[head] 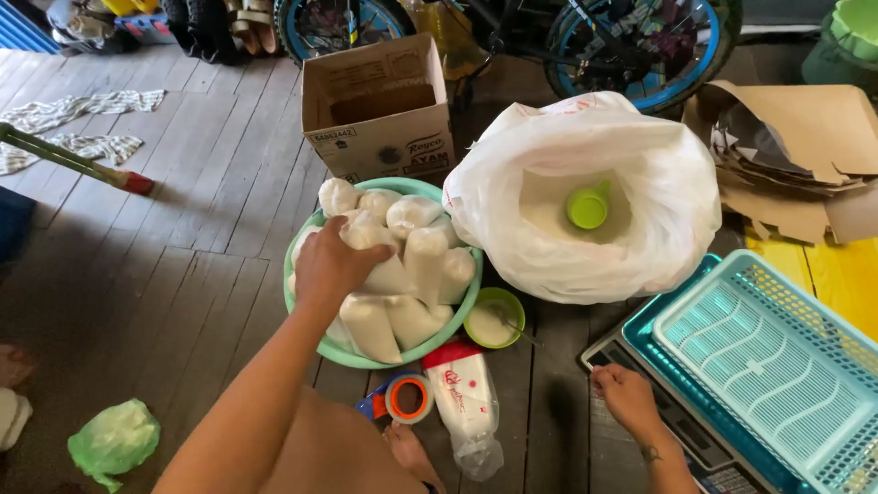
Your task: Packing pre-filled bags of sugar from a basin into a cardboard box for storage or transport.
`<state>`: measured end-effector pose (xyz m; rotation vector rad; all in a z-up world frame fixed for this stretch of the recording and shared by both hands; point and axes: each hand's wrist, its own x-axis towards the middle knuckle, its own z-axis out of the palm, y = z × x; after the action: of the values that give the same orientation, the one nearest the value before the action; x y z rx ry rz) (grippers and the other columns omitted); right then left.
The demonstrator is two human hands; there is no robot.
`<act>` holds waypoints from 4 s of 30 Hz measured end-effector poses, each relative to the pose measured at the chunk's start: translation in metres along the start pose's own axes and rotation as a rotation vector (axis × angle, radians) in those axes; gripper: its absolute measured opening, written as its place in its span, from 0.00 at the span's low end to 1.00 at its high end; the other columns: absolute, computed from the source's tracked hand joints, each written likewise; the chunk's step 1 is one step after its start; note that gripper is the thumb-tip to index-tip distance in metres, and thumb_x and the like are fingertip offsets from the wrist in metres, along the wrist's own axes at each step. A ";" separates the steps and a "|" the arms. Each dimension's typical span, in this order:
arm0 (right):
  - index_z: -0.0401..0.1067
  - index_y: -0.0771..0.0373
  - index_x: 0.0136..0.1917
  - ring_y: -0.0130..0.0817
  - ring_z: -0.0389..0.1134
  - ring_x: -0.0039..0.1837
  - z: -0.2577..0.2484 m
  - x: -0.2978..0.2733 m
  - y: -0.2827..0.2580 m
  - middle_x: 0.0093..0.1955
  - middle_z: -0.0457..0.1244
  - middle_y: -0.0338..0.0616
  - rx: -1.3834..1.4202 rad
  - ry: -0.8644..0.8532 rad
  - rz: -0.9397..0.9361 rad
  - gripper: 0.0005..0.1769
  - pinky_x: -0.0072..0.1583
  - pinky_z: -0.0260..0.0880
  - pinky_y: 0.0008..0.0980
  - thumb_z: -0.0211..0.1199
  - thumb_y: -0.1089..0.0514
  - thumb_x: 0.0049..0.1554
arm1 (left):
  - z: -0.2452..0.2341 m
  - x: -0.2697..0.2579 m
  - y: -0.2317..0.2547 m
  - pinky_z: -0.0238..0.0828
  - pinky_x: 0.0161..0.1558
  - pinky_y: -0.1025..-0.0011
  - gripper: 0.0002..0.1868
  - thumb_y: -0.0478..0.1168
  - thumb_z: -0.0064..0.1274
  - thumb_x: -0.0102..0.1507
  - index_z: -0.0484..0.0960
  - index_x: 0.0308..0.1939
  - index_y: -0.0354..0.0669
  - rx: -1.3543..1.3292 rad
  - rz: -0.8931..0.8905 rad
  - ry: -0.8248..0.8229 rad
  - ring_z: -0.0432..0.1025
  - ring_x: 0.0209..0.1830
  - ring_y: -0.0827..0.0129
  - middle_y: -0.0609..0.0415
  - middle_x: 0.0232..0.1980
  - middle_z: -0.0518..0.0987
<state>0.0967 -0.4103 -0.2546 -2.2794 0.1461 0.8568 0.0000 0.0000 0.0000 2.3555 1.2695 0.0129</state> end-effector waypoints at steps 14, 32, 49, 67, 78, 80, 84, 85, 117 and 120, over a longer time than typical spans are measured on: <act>0.81 0.56 0.55 0.37 0.74 0.58 0.021 -0.006 0.005 0.55 0.74 0.42 -0.281 -0.160 -0.021 0.18 0.61 0.68 0.35 0.53 0.51 0.62 | 0.095 0.057 -0.044 0.70 0.56 0.48 0.55 0.58 0.71 0.50 0.57 0.72 0.44 0.033 0.013 -0.107 0.67 0.64 0.42 0.39 0.66 0.70; 0.79 0.51 0.61 0.31 0.72 0.66 0.043 -0.016 -0.013 0.64 0.71 0.38 -0.366 -0.312 0.037 0.16 0.68 0.70 0.34 0.57 0.50 0.64 | 0.003 0.043 -0.029 0.76 0.40 0.58 0.43 0.56 0.71 0.50 0.73 0.67 0.52 -0.188 -0.175 -0.141 0.77 0.42 0.57 0.48 0.59 0.79; 0.35 0.72 0.81 0.58 0.71 0.48 0.220 0.107 -0.021 0.51 0.66 0.71 0.852 -0.198 0.200 0.46 0.49 0.78 0.59 0.57 0.48 0.65 | 0.008 0.041 -0.033 0.78 0.53 0.58 0.42 0.54 0.77 0.49 0.78 0.64 0.49 -0.362 0.042 0.023 0.77 0.56 0.56 0.43 0.64 0.73; 0.64 0.77 0.68 0.40 0.67 0.29 0.027 -0.032 -0.042 0.31 0.65 0.58 0.570 -0.344 0.209 0.23 0.31 0.73 0.34 0.47 0.67 0.61 | -0.015 0.013 0.007 0.69 0.52 0.43 0.37 0.54 0.65 0.59 0.73 0.69 0.42 -0.247 0.011 -0.095 0.74 0.58 0.54 0.45 0.68 0.71; 0.63 0.74 0.64 0.48 0.63 0.39 -0.157 -0.064 -0.031 0.47 0.63 0.64 0.806 0.046 0.147 0.15 0.42 0.66 0.40 0.49 0.64 0.66 | -0.009 0.007 0.016 0.67 0.57 0.48 0.35 0.51 0.65 0.58 0.74 0.67 0.44 -0.271 0.029 -0.142 0.73 0.59 0.55 0.46 0.69 0.67; 0.61 0.75 0.66 0.46 0.62 0.43 -0.176 -0.060 -0.029 0.49 0.63 0.64 0.818 0.109 0.158 0.17 0.44 0.65 0.38 0.48 0.64 0.66 | -0.012 0.003 0.018 0.67 0.58 0.49 0.35 0.51 0.64 0.58 0.74 0.67 0.46 -0.276 0.009 -0.146 0.73 0.60 0.56 0.47 0.69 0.66; 0.55 0.73 0.71 0.43 0.62 0.42 -0.191 0.011 0.056 0.48 0.64 0.66 0.935 0.256 0.200 0.22 0.46 0.67 0.39 0.44 0.64 0.65 | -0.008 0.003 0.018 0.69 0.54 0.47 0.35 0.52 0.65 0.59 0.75 0.66 0.40 -0.250 0.040 -0.129 0.73 0.59 0.53 0.45 0.69 0.70; 0.55 0.73 0.71 0.43 0.62 0.42 -0.190 0.018 0.066 0.48 0.64 0.66 0.939 0.254 0.197 0.22 0.46 0.67 0.39 0.44 0.64 0.65 | -0.005 0.003 0.017 0.69 0.54 0.47 0.35 0.52 0.65 0.59 0.75 0.66 0.40 -0.250 0.043 -0.125 0.73 0.59 0.53 0.45 0.69 0.70; 0.70 0.70 0.59 0.49 0.66 0.39 -0.046 -0.044 0.003 0.46 0.67 0.62 0.703 -0.060 0.457 0.17 0.41 0.69 0.42 0.63 0.57 0.61 | 0.001 0.000 0.032 0.70 0.56 0.53 0.35 0.52 0.65 0.59 0.73 0.67 0.47 -0.325 0.017 -0.141 0.73 0.60 0.56 0.47 0.69 0.64; 0.65 0.64 0.65 0.56 0.64 0.61 0.012 -0.010 0.035 0.58 0.60 0.63 1.124 -0.183 0.608 0.18 0.68 0.67 0.55 0.54 0.58 0.63 | 0.002 0.001 0.029 0.71 0.54 0.53 0.35 0.52 0.64 0.59 0.72 0.67 0.46 -0.338 0.038 -0.131 0.74 0.58 0.59 0.47 0.69 0.65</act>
<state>0.0714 -0.4304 -0.2744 -1.0850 0.9938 0.9248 0.0240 -0.0141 0.0097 2.0546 1.0664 0.0776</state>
